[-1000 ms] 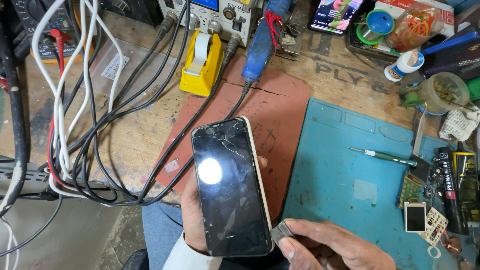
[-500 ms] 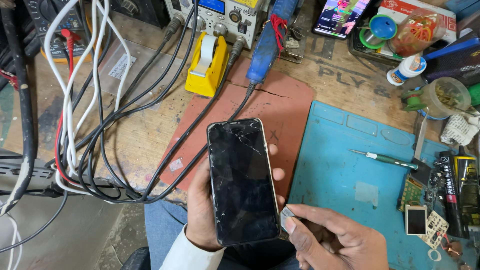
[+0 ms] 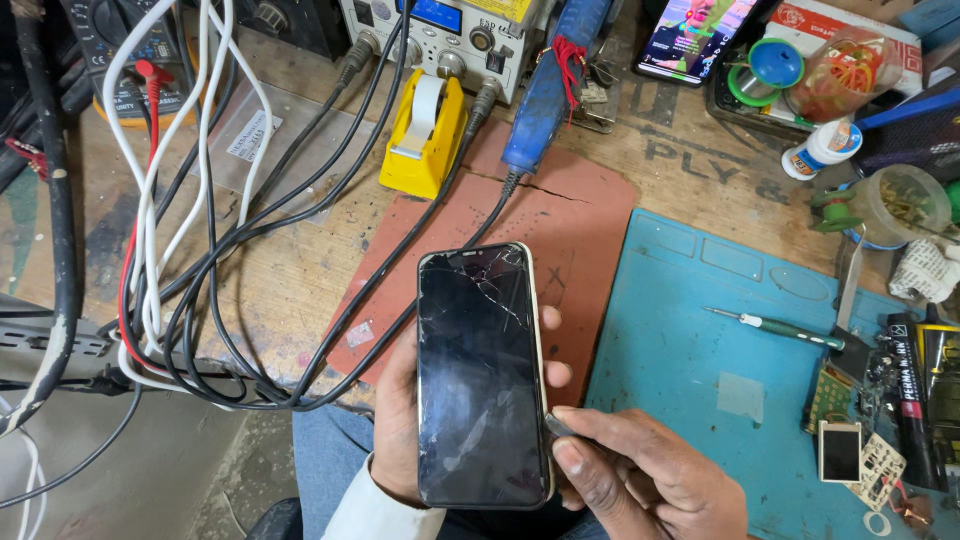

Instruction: The person opens a smartphone with a cracked screen using a metal prying tool, separates the display assembly from the frame, and then uses a small screwdriver to remove screws from the back of the display. The person then places a small metal plate onto the back of the display assembly.

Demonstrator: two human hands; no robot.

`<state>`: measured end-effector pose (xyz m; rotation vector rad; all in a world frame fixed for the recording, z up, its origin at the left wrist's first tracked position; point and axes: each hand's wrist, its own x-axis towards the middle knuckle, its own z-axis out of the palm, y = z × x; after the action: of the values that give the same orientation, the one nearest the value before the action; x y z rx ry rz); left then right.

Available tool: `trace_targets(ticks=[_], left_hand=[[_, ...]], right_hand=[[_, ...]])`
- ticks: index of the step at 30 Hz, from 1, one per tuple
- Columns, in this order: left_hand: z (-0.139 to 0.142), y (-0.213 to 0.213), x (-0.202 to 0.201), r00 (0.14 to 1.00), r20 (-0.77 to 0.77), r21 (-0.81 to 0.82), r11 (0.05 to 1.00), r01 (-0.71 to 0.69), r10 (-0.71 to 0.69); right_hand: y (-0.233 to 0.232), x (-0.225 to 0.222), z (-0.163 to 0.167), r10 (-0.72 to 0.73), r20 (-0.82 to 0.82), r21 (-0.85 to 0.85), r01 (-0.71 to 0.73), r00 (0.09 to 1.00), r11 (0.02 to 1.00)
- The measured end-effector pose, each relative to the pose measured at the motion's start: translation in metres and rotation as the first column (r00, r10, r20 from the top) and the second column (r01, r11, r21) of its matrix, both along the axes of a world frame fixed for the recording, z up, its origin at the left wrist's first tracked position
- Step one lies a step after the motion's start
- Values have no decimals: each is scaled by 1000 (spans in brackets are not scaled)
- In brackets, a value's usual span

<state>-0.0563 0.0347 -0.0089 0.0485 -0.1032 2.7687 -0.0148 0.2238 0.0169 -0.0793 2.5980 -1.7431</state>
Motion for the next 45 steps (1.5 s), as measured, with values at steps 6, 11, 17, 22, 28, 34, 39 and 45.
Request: trace_targets(ticks=[6,11,17,22,28,34,39,45], left_hand=[[-2,-1,1,1000,29,-30,1000,-2,3],[-2,2,3,994,106,-81,996,-23,31],[-1,3,4,998,36,-77,996,-46,48],[0,4,6,986,122,-283,956,-76,114],[2,7,10,983,74,-305,943,-137,167],[2,8,12,988,89,-379,922,-86,129],[-3,4,13,989,140,-274,962,-13,53],[-9,-1,13,988,131,-249,967,-50,84]], right_hand=[[1,3,-3,29,-220,103,-7,975,995],[8,4,-1,-128,58,75,123,990,990],[-8,5,9,-145,-46,9,146,988,989],[-23,5,11,-257,-79,185,267,963,946],[-26,1,10,-375,123,90,367,919,926],[-26,3,16,-376,50,165,363,925,917],[-19,-2,15,-251,-7,41,251,968,967],[-17,0,8,-70,-236,92,93,969,991]])
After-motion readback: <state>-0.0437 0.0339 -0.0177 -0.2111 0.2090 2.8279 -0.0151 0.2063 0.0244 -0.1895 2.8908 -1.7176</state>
